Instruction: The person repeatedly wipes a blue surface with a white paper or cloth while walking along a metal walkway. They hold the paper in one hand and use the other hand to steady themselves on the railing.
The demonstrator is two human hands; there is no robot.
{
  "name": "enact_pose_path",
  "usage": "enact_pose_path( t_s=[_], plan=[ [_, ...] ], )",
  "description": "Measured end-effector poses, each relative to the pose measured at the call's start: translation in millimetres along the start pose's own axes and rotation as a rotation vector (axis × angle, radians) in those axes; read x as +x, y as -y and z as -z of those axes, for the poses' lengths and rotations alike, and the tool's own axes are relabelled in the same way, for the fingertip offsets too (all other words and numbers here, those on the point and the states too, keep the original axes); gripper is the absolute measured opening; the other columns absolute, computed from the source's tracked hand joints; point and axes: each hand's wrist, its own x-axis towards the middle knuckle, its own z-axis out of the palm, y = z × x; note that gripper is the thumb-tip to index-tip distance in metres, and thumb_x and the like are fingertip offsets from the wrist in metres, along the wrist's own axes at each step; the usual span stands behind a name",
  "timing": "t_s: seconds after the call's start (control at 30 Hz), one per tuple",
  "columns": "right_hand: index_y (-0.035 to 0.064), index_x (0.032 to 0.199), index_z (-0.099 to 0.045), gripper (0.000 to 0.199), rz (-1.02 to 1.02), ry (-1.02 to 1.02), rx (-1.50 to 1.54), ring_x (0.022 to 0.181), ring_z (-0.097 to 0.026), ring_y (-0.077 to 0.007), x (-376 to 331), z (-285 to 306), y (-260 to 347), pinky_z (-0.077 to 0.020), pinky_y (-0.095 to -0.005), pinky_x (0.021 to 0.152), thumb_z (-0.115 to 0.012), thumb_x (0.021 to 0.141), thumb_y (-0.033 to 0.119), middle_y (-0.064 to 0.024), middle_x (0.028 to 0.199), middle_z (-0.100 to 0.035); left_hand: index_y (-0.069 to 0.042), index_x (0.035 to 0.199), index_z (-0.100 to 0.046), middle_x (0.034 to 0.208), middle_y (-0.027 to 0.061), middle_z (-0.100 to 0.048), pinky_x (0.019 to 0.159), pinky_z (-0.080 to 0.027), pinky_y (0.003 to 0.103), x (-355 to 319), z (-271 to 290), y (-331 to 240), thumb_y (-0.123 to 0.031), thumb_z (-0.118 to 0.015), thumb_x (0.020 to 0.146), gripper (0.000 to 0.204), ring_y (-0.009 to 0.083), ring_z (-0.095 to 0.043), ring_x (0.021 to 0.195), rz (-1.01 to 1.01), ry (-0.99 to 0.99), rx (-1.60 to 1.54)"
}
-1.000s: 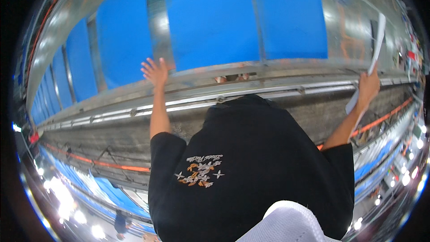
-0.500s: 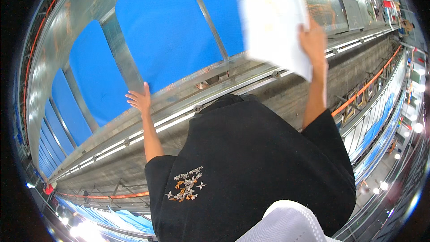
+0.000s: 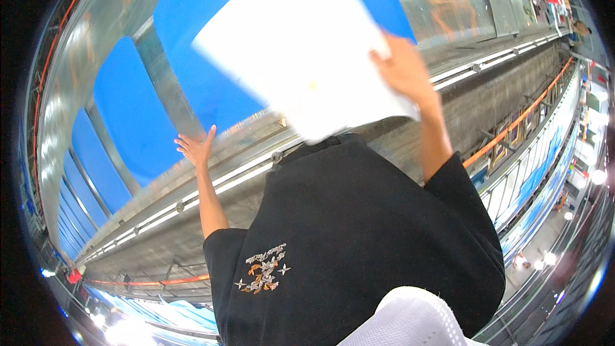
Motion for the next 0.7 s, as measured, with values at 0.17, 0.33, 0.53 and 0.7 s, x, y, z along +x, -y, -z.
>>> enact_pose_path(
  t_s=[0.17,0.33,0.53,0.7],
  plan=[
    [0.0139,0.144,-0.047,0.063,-0.404,-0.496,-0.617,0.07,-0.069,-0.0288,-5,73,-78,-0.0557,-0.0419,0.065,-0.06,0.083,0.009,-0.0185,0.082,-0.071,0.006,0.151,-0.017,0.157,0.0321,-0.011,0.12,-0.014,0.052,0,10,6,-0.083,-0.074,0.052,0.145,0.0485,-0.009,0.146,-0.112,-0.018,-0.092],
    [0.0141,0.144,-0.048,0.061,-0.157,-0.2,-0.01,0.068,-0.069,-0.0309,-6,8,6,-0.0548,-0.0418,0.065,-0.06,0.084,0.013,-0.0201,0.078,-0.069,0.009,0.15,-0.014,0.157,0.0317,-0.012,0.122,-0.011,0.046,8,5,11,-0.08,-0.077,0.051,0.147,0.0404,-0.01,0.148,-0.099,-0.031,-0.024],
    [0.0037,0.134,-0.054,0.048,0.162,0.084,0.251,0.082,-0.069,-0.0371,-18,-33,47,-0.0513,-0.0487,0.083,-0.058,0.09,0.023,-0.0251,0.102,-0.069,0.009,0.151,-0.01,0.158,0.0305,-0.011,0.122,-0.009,0.045,13,4,9,-0.079,-0.078,0.05,0.15,0.0378,-0.009,0.149,-0.062,0.006,-0.029],
    [0.013,0.137,-0.053,0.051,-0.315,-0.529,-0.235,0.088,-0.068,-0.0424,-17,46,-54,-0.0528,-0.0506,0.08,-0.058,0.087,0.011,-0.0239,0.097,-0.069,0.009,0.151,-0.012,0.158,0.0306,-0.01,0.122,-0.01,0.046,11,-3,16,-0.083,-0.074,0.049,0.151,0.0378,-0.009,0.149,-0.1,-0.032,-0.007]
  ],
)
